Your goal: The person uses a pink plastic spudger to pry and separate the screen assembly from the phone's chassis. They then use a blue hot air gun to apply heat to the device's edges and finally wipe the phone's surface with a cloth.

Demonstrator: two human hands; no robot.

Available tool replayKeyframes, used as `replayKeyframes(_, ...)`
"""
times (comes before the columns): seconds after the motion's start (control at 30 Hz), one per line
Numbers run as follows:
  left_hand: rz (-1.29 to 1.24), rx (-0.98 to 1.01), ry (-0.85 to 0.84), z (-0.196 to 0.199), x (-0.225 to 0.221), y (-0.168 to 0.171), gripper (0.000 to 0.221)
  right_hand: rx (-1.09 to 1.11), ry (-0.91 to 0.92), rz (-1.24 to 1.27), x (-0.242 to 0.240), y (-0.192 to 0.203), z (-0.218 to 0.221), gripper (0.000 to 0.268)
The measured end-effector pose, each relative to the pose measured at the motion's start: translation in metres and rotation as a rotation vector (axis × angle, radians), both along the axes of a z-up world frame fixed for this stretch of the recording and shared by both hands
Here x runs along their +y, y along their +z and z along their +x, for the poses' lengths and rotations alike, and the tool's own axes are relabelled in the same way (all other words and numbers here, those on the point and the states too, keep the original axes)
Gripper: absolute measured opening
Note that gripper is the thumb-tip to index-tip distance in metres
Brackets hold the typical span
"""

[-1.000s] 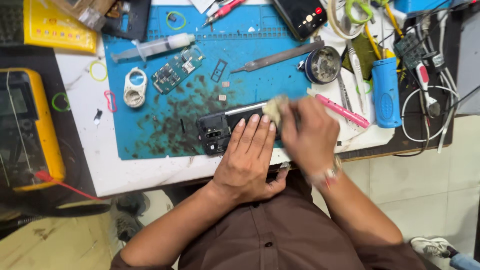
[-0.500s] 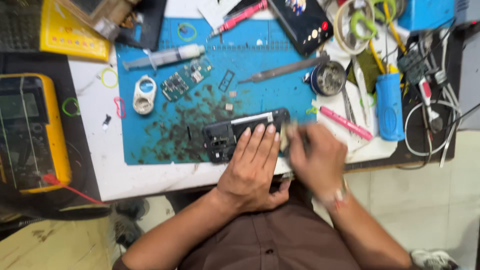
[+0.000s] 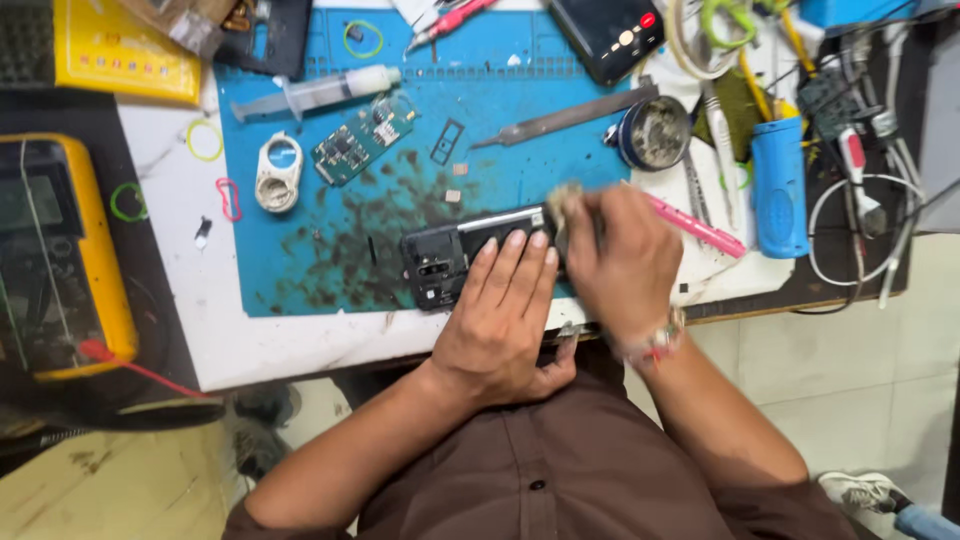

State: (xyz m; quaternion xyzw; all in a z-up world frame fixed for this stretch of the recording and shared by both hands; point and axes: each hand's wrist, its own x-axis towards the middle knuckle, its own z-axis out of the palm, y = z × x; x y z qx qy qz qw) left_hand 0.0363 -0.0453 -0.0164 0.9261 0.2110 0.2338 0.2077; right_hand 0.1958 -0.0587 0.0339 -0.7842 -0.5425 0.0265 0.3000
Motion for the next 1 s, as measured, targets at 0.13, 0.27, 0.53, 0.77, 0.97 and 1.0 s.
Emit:
replayKeyframes(0.13, 0.013, -0.015, 0.027, 0.003, 0.002, 0.001, 0.079, 0.043, 0.015, -0.154, -0.079, -0.015, -0.003, 0.013)
replayKeyframes(0.27, 0.016, -0.040, 0.001, -0.001, 0.002, 0.004, 0.073, 0.315, -0.023, -0.140, -0.092, -0.015, 0.020, 0.012)
replayKeyframes(0.53, 0.140, -0.134, -0.023, -0.006, -0.004, -0.002, 0.046, -0.048, 0.297, 0.089, -0.027, -0.011, 0.024, 0.012)
replayKeyframes(0.77, 0.148, -0.138, -0.001, -0.007, -0.006, -0.011, 0.047, -0.076, 0.374, -0.113, 0.007, 0.004, 0.020, 0.006)
replayKeyframes(0.97, 0.058, -0.124, -0.097, -0.008, -0.013, -0.033, 0.044, 0.046, 0.735, -0.050, 0.047, -0.010, -0.031, 0.005)
replayKeyframes(1.0, 0.054, -0.117, -0.104, -0.007, -0.012, -0.031, 0.043, 0.054, 0.757, -0.042, 0.051, -0.010, -0.033, 0.005)
